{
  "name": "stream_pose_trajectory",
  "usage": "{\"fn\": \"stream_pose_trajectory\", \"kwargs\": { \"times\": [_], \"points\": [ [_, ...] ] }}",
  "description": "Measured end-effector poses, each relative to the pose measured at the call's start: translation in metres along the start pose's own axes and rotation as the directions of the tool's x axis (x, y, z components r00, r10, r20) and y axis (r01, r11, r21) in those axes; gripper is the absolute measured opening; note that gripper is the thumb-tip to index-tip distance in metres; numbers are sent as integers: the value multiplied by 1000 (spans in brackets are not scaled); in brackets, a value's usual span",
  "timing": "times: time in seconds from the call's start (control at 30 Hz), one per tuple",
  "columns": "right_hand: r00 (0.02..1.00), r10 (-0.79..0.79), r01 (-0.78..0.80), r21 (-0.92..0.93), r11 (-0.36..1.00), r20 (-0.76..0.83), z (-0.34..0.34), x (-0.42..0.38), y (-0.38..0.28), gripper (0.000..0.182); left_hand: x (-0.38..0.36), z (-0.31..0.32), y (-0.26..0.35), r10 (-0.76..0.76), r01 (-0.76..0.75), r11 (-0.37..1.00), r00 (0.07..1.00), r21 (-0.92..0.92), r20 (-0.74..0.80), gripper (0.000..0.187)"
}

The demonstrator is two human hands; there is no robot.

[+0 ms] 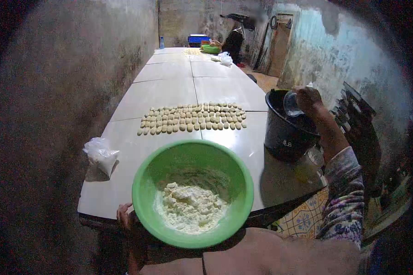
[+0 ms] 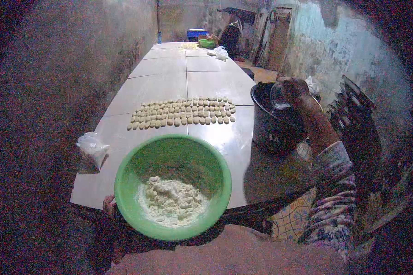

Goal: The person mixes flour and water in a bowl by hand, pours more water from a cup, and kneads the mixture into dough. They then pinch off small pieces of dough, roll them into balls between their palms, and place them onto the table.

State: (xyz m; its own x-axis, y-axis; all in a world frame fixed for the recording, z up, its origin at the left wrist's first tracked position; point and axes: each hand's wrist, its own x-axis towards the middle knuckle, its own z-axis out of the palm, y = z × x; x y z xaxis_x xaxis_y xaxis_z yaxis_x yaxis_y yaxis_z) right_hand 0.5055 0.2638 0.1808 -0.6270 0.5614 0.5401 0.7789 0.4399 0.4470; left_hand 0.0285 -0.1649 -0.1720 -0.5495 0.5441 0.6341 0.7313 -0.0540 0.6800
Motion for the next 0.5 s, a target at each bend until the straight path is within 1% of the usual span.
{"fn": "stream_pose_trajectory", "kwargs": {
  "times": [0.07, 0.1, 0.17, 0.2, 0.23, 0.27, 0.3, 0.33, 0.37, 0.4, 0.43, 0.47, 0.5],
  "points": [
    [999, 51, -50, 170, 984, -2, -1, -5, 2, 19, -3, 3, -10, 9, -4, 994, 999, 105, -42, 35],
    [999, 50, -49, 169, 984, -1, -7, -7, 1, 19, -1, -1, -6, 8, -3, 995, 999, 105, -41, 35],
    [993, 120, -117, 167, 979, -9, -20, -9, -3, 23, 5, -12, 1, 79, -93, 985, 992, 143, 103, 32],
    [991, 135, -129, 176, 976, -21, -14, -4, 1, 26, 6, -11, 0, 75, -89, 985, 992, 146, 101, 32],
    [992, 128, -122, 180, 976, -21, -10, -2, 6, 26, 5, -9, -4, 147, -162, 968, 985, 191, 93, 31],
    [988, 106, -73, 266, 961, -112, -11, 0, 7, 27, 2, -6, -9, 215, -231, 943, 972, 239, 90, 31],
    [975, 91, -15, 347, 938, -202, -10, 2, 7, 28, -4, -3, -18, 205, -221, 943, 975, 247, 89, 31],
    [982, 169, -113, 463, 879, -82, -42, 6, -17, 29, -10, 1, -31, 25, -34, 995, 996, 99, 85, 31],
    [984, 158, -103, 472, 876, -78, -60, 9, -33, 29, -14, 3, -41, -154, 160, 986, 982, -50, 105, 31],
    [983, 157, -82, 542, 837, -93, -75, 12, -47, 29, -21, 0, -49, -322, 346, 918, 935, -192, 147, 31],
    [982, 157, -59, 608, 791, -108, -81, 14, -60, 29, -22, -4, -46, -333, 354, 917, 933, -182, 139, 31],
    [975, 123, 47, 709, 704, -187, -81, 14, -74, 29, -19, -5, -37, -234, 249, 957, 966, -149, 109, 31],
    [976, 114, 55, 718, 694, -185, -85, 13, -89, 29, -13, -4, -24, -132, 141, 984, 988, -111, 85, 31]
  ]
}}
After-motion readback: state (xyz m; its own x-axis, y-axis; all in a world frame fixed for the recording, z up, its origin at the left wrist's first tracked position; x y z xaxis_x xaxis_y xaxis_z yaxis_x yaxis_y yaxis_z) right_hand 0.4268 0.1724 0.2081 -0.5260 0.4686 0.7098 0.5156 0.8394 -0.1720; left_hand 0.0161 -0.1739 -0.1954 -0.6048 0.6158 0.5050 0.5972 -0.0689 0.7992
